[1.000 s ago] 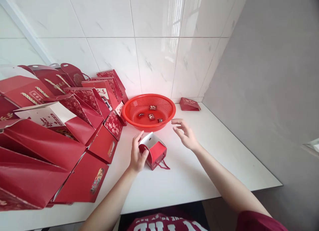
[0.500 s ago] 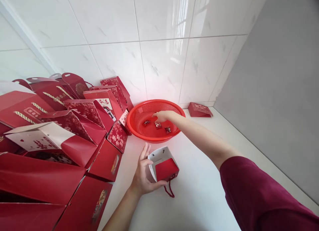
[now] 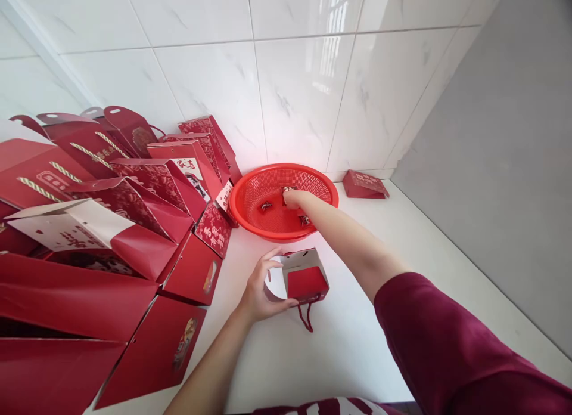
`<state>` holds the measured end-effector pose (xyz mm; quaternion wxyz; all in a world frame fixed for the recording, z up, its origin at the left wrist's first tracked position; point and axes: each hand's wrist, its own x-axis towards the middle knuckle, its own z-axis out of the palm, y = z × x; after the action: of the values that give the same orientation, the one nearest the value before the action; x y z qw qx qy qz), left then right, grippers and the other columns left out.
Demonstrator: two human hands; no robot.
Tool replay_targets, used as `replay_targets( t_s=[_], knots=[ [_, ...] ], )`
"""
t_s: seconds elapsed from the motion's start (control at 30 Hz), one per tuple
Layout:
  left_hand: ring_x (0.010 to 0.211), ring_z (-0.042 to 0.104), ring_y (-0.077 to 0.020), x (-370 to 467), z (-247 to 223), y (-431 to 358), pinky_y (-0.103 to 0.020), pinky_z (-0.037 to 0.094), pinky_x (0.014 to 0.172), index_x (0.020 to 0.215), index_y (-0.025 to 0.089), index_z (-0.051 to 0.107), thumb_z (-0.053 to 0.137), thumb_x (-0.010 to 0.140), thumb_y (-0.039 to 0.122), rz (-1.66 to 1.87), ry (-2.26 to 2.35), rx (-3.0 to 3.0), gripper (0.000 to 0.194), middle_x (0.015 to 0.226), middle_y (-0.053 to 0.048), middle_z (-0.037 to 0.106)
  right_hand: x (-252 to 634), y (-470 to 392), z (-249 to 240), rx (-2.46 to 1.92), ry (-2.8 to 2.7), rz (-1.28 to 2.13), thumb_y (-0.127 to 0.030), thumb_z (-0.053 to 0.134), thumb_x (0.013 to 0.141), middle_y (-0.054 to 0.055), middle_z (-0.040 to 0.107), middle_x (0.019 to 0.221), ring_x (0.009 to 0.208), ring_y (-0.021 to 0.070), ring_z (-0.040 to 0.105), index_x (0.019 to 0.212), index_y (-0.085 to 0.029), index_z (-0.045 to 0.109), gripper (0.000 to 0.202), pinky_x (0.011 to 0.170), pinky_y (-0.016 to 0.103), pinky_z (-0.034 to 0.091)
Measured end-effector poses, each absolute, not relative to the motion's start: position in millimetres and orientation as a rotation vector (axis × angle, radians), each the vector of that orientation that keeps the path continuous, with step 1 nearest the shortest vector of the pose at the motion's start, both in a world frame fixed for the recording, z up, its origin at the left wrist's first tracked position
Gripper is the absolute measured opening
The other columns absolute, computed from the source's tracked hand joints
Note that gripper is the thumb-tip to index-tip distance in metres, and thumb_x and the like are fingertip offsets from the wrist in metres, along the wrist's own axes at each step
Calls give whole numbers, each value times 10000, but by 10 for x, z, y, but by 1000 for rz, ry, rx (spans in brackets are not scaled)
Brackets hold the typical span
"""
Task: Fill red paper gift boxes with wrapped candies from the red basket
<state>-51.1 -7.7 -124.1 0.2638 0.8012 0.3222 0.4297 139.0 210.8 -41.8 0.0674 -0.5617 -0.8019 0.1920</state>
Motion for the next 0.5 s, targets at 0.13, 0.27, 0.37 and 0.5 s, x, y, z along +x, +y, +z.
replay_targets(
  t_s=[0.13, 0.27, 0.37, 0.5],
  knots=[
    [1388, 391, -383, -473, -1183, -113, -458, 485, 965, 1243, 225, 436, 843, 648, 433, 1072, 877, 2132, 750, 1480, -224, 401, 1467, 1934, -151, -1701, -2442, 547, -195, 591, 898, 162, 667, 1077, 930, 275, 641, 1085, -122, 632, 206, 800, 374, 494],
    [1409, 366, -367, -485, -1130, -150, -527, 358, 1119, 1357, 223, 394, 815, 684, 473, 1016, 832, 2141, 832, 1483, -208, 401, 1593, 1413, 40, -1536, -2379, 462, -244, 404, 974, 125, 663, 1041, 866, 256, 632, 1239, -179, 502, 290, 702, 322, 462],
    [1425, 316, -394, -524, -1090, -166, -581, 315, 1132, 1424, 205, 380, 700, 724, 645, 1133, 834, 2168, 886, 1519, -212, 340, 1751, 819, 106, -1243, -2182, 525, -303, 368, 992, 55, 652, 945, 829, 216, 624, 1217, -223, 467, 258, 678, 291, 456],
    [1416, 335, -372, -543, -831, -200, -595, 321, 1125, 1438, 197, 396, 495, 875, 635, 1401, 844, 2075, 720, 1510, -192, 362, 1977, 63, 133, -1004, -2078, 723, -357, 448, 975, 13, 625, 855, 736, 172, 584, 1040, -249, 522, 146, 634, 277, 447]
  ],
)
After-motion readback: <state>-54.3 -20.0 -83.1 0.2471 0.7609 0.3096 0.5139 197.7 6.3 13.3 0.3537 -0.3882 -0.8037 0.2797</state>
